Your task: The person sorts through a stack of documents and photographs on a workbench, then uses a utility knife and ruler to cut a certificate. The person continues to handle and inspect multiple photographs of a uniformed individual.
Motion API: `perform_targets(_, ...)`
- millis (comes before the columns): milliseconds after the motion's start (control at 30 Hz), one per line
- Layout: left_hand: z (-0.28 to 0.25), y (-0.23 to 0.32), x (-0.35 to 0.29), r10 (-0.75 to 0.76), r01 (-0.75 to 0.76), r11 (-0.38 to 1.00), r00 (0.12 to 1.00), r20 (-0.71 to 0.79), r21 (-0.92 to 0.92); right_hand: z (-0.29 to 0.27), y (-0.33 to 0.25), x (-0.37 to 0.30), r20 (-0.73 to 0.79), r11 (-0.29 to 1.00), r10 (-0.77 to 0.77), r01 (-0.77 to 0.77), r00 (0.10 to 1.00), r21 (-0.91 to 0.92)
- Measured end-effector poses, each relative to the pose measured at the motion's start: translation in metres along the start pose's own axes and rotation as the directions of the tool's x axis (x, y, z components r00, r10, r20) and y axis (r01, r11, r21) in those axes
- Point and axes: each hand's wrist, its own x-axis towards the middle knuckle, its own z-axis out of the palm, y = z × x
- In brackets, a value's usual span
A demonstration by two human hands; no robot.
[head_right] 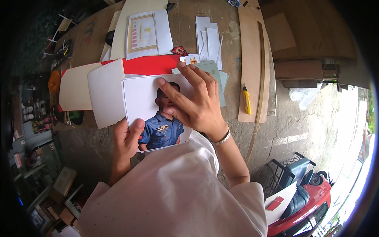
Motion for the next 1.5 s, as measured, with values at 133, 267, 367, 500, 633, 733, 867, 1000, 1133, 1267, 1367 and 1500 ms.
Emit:
perform_targets(133, 0.003, 0.0, 0.0, -0.016, 0.016, 1.0, 1.0, -0.001, -0.012, -0.001, 0.0, -0.003, -0.001, 0.998, -0.008, 0.008, 1.0, 0.058)
perform_targets(267, 0.005, -0.001, 0.002, -0.025, 0.025, 1.0, 1.0, -0.004, -0.001, -0.001, 0.0, -0.005, -0.007, 0.998, -0.013, 0.013, 1.0, 0.06)
perform_targets(367, 0.006, -0.001, 0.004, -0.009, 0.009, 1.0, 1.0, 0.006, 0.014, -0.001, 0.002, -0.004, -0.015, 0.999, 0.014, -0.013, 1.0, 0.044)
perform_targets(500, 0.008, 0.0, 0.007, 0.01, -0.01, 0.999, 1.0, 0.0, 0.04, -0.001, 0.005, -0.003, 0.003, 0.999, 0.044, -0.044, 0.999, -0.005)
perform_targets(633, 0.006, -0.001, 0.01, 0.037, -0.038, 0.998, 0.999, 0.02, 0.043, -0.002, 0.005, -0.004, -0.026, 1.0, -0.017, 0.016, 1.0, -0.015)
perform_targets(733, 0.007, -0.002, 0.012, 0.052, -0.053, 0.997, 0.998, 0.017, 0.054, -0.003, 0.004, -0.004, -0.04, 1.0, -0.016, 0.016, 0.999, 0.0)
perform_targets(867, 0.007, -0.001, 0.014, 0.067, -0.068, 0.996, 0.997, 0.025, 0.065, -0.003, 0.006, -0.002, -0.044, 1.0, 0.01, -0.011, 0.999, -0.017)
perform_targets(1000, 0.006, 0.0, 0.013, 0.032, -0.035, 0.996, 0.999, 0.045, 0.081, -0.003, 0.008, -0.004, -0.031, 0.993, 0.026, -0.03, 0.999, -0.115)
perform_targets(1133, 0.006, -0.001, 0.014, 0.052, -0.055, 0.996, 0.998, 0.042, 0.076, -0.005, 0.006, -0.007, -0.063, 0.996, -0.075, 0.072, 0.995, -0.05)
perform_targets(1267, 0.007, 0.0, 0.012, 0.036, -0.04, 0.996, 0.998, 0.048, 0.076, -0.007, 0.005, -0.009, -0.007, 0.994, -0.009, 0.008, 1.0, -0.106)
perform_targets(1367, 0.007, 0.003, 0.011, 0.006, -0.01, 0.998, 0.998, 0.059, 0.065, -0.006, 0.005, -0.009, -0.047, 0.99, 0.023, -0.03, 0.999, -0.136)
perform_targets(1500, 0.008, 0.001, 0.012, 0.07, -0.072, 0.996, 0.997, 0.042, 0.055, -0.005, 0.004, -0.011, -0.048, 0.996, -0.038, 0.034, 0.998, -0.088)
